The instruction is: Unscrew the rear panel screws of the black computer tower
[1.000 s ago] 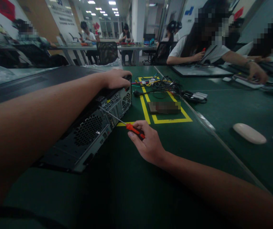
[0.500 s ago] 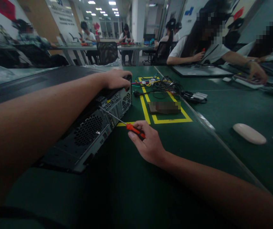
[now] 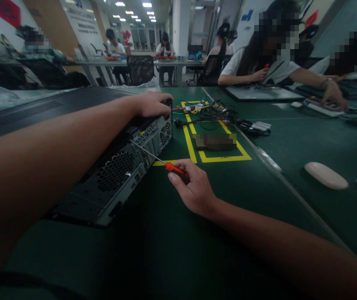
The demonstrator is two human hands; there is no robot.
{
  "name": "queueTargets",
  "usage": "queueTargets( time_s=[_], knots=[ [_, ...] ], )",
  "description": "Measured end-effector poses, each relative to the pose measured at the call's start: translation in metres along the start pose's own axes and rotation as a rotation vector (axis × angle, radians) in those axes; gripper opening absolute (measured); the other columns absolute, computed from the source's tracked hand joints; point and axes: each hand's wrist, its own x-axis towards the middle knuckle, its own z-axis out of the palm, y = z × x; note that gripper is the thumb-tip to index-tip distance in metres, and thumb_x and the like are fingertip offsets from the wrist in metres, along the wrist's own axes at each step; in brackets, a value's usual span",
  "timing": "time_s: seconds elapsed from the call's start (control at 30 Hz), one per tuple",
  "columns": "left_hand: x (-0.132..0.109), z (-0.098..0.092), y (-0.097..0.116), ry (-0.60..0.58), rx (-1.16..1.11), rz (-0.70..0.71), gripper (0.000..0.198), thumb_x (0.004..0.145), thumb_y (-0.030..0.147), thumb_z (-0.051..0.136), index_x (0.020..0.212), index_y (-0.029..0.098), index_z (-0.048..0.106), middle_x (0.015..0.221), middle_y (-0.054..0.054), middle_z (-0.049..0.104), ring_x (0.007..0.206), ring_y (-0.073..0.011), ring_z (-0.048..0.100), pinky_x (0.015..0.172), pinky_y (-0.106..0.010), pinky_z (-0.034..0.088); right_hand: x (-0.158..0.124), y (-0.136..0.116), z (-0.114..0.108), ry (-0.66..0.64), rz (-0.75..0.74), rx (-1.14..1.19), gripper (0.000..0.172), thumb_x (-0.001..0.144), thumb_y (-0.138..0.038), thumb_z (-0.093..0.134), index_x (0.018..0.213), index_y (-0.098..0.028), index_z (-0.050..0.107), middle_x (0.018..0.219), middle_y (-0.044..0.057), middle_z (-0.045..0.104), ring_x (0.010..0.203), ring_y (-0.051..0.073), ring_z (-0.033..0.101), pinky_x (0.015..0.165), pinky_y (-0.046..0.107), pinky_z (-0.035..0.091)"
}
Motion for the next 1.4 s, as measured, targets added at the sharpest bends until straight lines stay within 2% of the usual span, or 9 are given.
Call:
queueTargets(
  time_s=[0.1, 0.27, 0.47, 0.67, 0.83, 0.97, 1.1, 1.4],
  knots=[
    [0.0001, -0.0002, 0.0004, -0.007, -0.003, -0.011, 0.092, 0.091, 0.06, 0.062, 0.178, 0.032, 0.063, 0.17, -0.012, 0.071, 0.163, -0.0454, 0.06, 0.137, -0.054, 0.047, 0.0003, -0.0006, -0.0003, -0.002, -0.002, 0.009, 0.018, 0.113, -0.041, 0.069, 0.119, -0.025, 0.074, 0.108, 0.006, 0.081, 0.091, 0.024, 0.072, 0.087, 0.039, 0.058],
    [0.0004, 0.0005, -0.0014, 0.0, -0.038, 0.009, 0.096, 0.087, 0.059, 0.065, 0.18, 0.035, 0.061, 0.169, -0.01, 0.074, 0.164, -0.0501, 0.058, 0.138, -0.06, 0.045, 0.0006, -0.0014, -0.0007, -0.011, 0.004, 0.028, 0.019, 0.114, -0.042, 0.067, 0.121, -0.025, 0.072, 0.108, 0.007, 0.081, 0.089, 0.024, 0.072, 0.086, 0.039, 0.058],
    [0.001, 0.0008, -0.0022, 0.002, -0.007, 0.008, 0.093, 0.09, 0.063, 0.062, 0.18, 0.038, 0.062, 0.167, -0.008, 0.073, 0.163, -0.0447, 0.059, 0.137, -0.055, 0.047, -0.0001, -0.0001, 0.0001, -0.017, 0.016, 0.048, 0.025, 0.108, -0.042, 0.074, 0.126, -0.029, 0.064, 0.108, 0.004, 0.08, 0.086, 0.023, 0.071, 0.082, 0.038, 0.057],
    [0.0004, 0.0004, -0.0003, 0.003, -0.024, -0.008, 0.096, 0.088, 0.063, 0.063, 0.18, 0.032, 0.062, 0.172, -0.012, 0.07, 0.164, -0.0484, 0.058, 0.139, -0.057, 0.045, 0.0005, 0.0002, 0.0005, -0.01, 0.011, 0.049, 0.016, 0.11, -0.038, 0.071, 0.12, -0.028, 0.063, 0.107, 0.004, 0.078, 0.086, 0.022, 0.07, 0.082, 0.038, 0.056],
    [-0.0006, -0.0002, 0.0, -0.008, -0.037, -0.01, 0.097, 0.088, 0.064, 0.062, 0.181, 0.035, 0.061, 0.174, -0.009, 0.07, 0.167, -0.0466, 0.056, 0.14, -0.055, 0.044, 0.0009, -0.0007, -0.001, -0.022, 0.017, 0.042, 0.015, 0.11, -0.039, 0.071, 0.118, -0.028, 0.063, 0.106, 0.004, 0.078, 0.086, 0.022, 0.069, 0.082, 0.038, 0.056],
    [-0.0001, -0.0004, -0.0001, -0.002, -0.035, -0.002, 0.097, 0.088, 0.062, 0.064, 0.181, 0.035, 0.061, 0.171, -0.011, 0.072, 0.165, -0.0491, 0.057, 0.14, -0.06, 0.045, 0.0006, -0.0008, -0.001, -0.014, 0.015, 0.048, 0.014, 0.11, -0.038, 0.071, 0.117, -0.028, 0.064, 0.106, 0.003, 0.078, 0.084, 0.021, 0.069, 0.081, 0.037, 0.055],
    [0.0002, -0.0005, -0.0004, -0.004, -0.004, -0.004, 0.096, 0.091, 0.063, 0.061, 0.183, 0.036, 0.059, 0.169, -0.009, 0.072, 0.163, -0.0458, 0.059, 0.138, -0.054, 0.048, 0.0003, -0.0007, -0.0006, -0.01, 0.016, 0.027, 0.014, 0.111, -0.038, 0.071, 0.117, -0.028, 0.065, 0.105, 0.003, 0.078, 0.084, 0.021, 0.069, 0.079, 0.036, 0.054],
    [-0.0008, -0.0008, 0.0032, -0.007, -0.005, -0.014, 0.096, 0.09, 0.058, 0.062, 0.182, 0.03, 0.06, 0.173, -0.012, 0.071, 0.165, -0.0471, 0.059, 0.139, -0.056, 0.045, -0.0005, 0.0016, 0.0022, 0.004, 0.017, 0.049, 0.014, 0.111, -0.038, 0.072, 0.118, -0.027, 0.068, 0.105, 0.003, 0.08, 0.088, 0.022, 0.072, 0.081, 0.036, 0.055]
  ],
)
